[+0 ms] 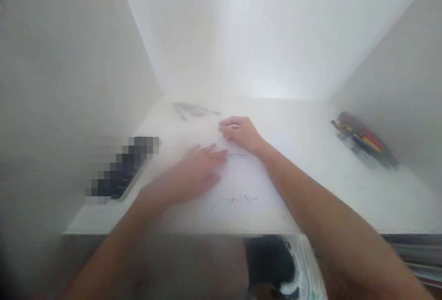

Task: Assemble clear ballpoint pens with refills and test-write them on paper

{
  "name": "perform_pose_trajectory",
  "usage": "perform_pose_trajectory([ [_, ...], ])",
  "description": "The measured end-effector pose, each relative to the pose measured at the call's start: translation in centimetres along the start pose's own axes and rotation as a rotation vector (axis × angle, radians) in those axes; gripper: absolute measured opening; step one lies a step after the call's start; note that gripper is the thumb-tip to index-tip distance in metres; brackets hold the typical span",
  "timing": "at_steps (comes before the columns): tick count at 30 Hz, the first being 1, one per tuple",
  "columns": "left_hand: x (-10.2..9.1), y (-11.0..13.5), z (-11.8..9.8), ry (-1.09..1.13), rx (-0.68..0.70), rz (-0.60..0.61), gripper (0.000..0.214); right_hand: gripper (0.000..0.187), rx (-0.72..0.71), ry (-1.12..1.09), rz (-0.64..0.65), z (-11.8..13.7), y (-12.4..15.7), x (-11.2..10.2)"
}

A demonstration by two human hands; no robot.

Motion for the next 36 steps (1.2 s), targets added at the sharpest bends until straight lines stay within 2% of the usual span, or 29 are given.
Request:
perform_pose_trajectory([
  [9,-0.7,-0.6,0.2,0.015,0.037,-0.176,0.021,0.023,0.033,-0.011,-0.015,-0.5,-0.1,0.0],
  [13,-0.6,-0.8,-0.1,0.021,0.082,-0.224,0.019,0.023,0.027,-0.021,-0.012,-0.4,-0.1,0.0],
  [25,0.1,-0.7,-0.3,0.139,0.090,-0.260,0.027,0.022,0.048,-0.074,-0.018,-1.1,-0.2,-0.2],
  [31,0.0,-0.7,-0.4,0.231,0.054,-0.323,0.036,0.022,0.144,-0.307,-0.035,-0.8,-0.2,0.1],
  [36,-0.1,-0.7,-0.2,0.224,-0.020,-0.448,0.037,0.024,0.243,-0.555,0.028,0.8,0.4,0.0],
])
Point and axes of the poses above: each hand's wrist, its own y-axis away from the middle knuckle, its own x-axis out of the palm, z = x × y, the point moved 2 cm from there along -y, towards the middle knuckle, and after that the axes turned 4 degrees about -y, right-handed, at the moved point
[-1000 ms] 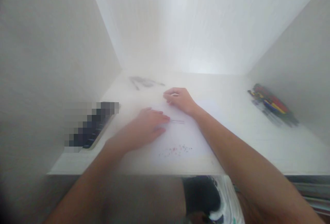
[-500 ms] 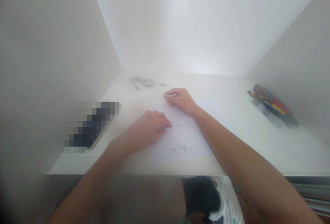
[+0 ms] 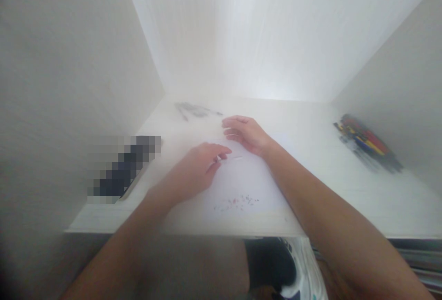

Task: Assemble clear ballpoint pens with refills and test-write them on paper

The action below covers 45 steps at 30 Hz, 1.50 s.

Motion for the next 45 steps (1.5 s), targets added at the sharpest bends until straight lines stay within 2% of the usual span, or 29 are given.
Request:
perform_pose_trajectory([
  [5,-0.6,-0.3,1.4,-0.010,-0.148,-0.169,0.039,0.022,0.061,-0.195,0.086,1.0,0.8,0.6],
  [11,-1.5,-0.3,2.7,-0.018,-0.262,-0.275,0.036,0.024,0.097,-0.241,0.167,0.9,1.5,1.7],
  [20,-2.0,-0.4,2.3,-0.011,-0.284,-0.291,0.036,0.017,0.088,-0.209,0.133,0.9,1.8,3.0],
  [35,-1.9,-0.4,2.4,-0.008,-0.289,-0.324,0.033,0.017,0.014,-0.228,0.064,0.5,1.6,3.4],
  [45,-2.1,-0.4,2.2,-0.025,-0.296,-0.314,0.033,0.013,0.025,-0.198,0.033,0.5,1.9,3.7],
])
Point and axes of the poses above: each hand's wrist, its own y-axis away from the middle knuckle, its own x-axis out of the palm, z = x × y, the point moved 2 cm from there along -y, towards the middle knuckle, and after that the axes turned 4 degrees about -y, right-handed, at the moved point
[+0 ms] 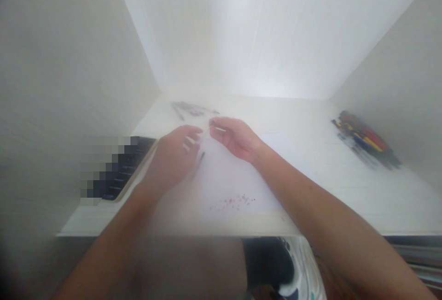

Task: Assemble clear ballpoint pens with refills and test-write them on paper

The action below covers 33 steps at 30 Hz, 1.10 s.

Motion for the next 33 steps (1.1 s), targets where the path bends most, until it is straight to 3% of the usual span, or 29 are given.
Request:
perform_pose_trajectory([
  [10,0.07,0.00,0.12,0.009,0.007,-0.010,0.034,0.010,0.020,-0.045,-0.027,-0.07,-0.09,-0.04],
  [16,-0.01,0.04,0.06,0.021,0.007,-0.016,0.034,0.017,0.012,-0.027,0.044,-0.23,-0.34,-0.43],
  [26,0.20,0.15,0.26,0.049,0.035,-0.024,0.033,0.016,0.086,-0.026,0.058,-0.80,-0.13,-0.11],
  [33,-0.05,-0.04,0.09,0.136,-0.038,-0.024,0.031,0.018,0.000,0.073,0.042,-0.60,-0.24,-0.42],
])
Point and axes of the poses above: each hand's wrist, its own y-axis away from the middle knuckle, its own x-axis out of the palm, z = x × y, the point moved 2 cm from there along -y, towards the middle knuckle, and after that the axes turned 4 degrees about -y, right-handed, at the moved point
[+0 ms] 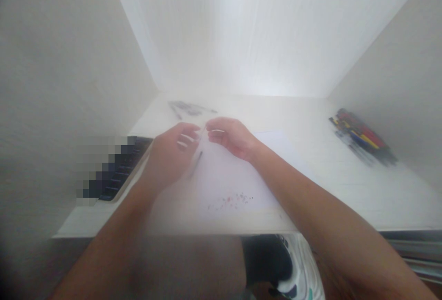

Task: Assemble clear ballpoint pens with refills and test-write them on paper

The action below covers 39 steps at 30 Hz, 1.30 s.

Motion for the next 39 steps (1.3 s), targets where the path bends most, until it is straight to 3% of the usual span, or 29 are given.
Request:
perform_pose_trajectory([
  [6,-0.7,-0.5,0.0,0.257,-0.148,-0.019,0.033,0.020,-0.077,0.363,0.002,-0.5,-0.4,-0.6],
  [12,-1.5,-0.8,-0.1,0.492,-0.307,-0.062,0.039,0.012,-0.334,1.028,0.159,-0.4,0.2,-0.3],
  [15,-1.6,-1.0,0.0,0.530,-0.329,-0.091,0.040,0.024,-0.390,1.218,0.306,-0.4,0.9,0.3],
  [19,-1.5,-1.1,0.2,0.559,-0.330,-0.108,0.038,0.033,-0.399,1.309,0.496,-0.4,1.9,1.5],
  [23,-1.4,-1.1,0.5,0.602,-0.332,-0.106,0.039,0.037,-0.391,1.309,0.563,-0.5,2.3,2.4],
  [31,-1.6,-1.1,0.3,0.611,-0.328,-0.115,0.037,0.032,-0.423,1.332,0.602,-0.4,2.2,2.2],
  [39,-1.7,-1.0,0.0,0.595,-0.355,-0.110,0.036,0.024,-0.398,1.396,0.550,-0.4,2.1,1.8],
])
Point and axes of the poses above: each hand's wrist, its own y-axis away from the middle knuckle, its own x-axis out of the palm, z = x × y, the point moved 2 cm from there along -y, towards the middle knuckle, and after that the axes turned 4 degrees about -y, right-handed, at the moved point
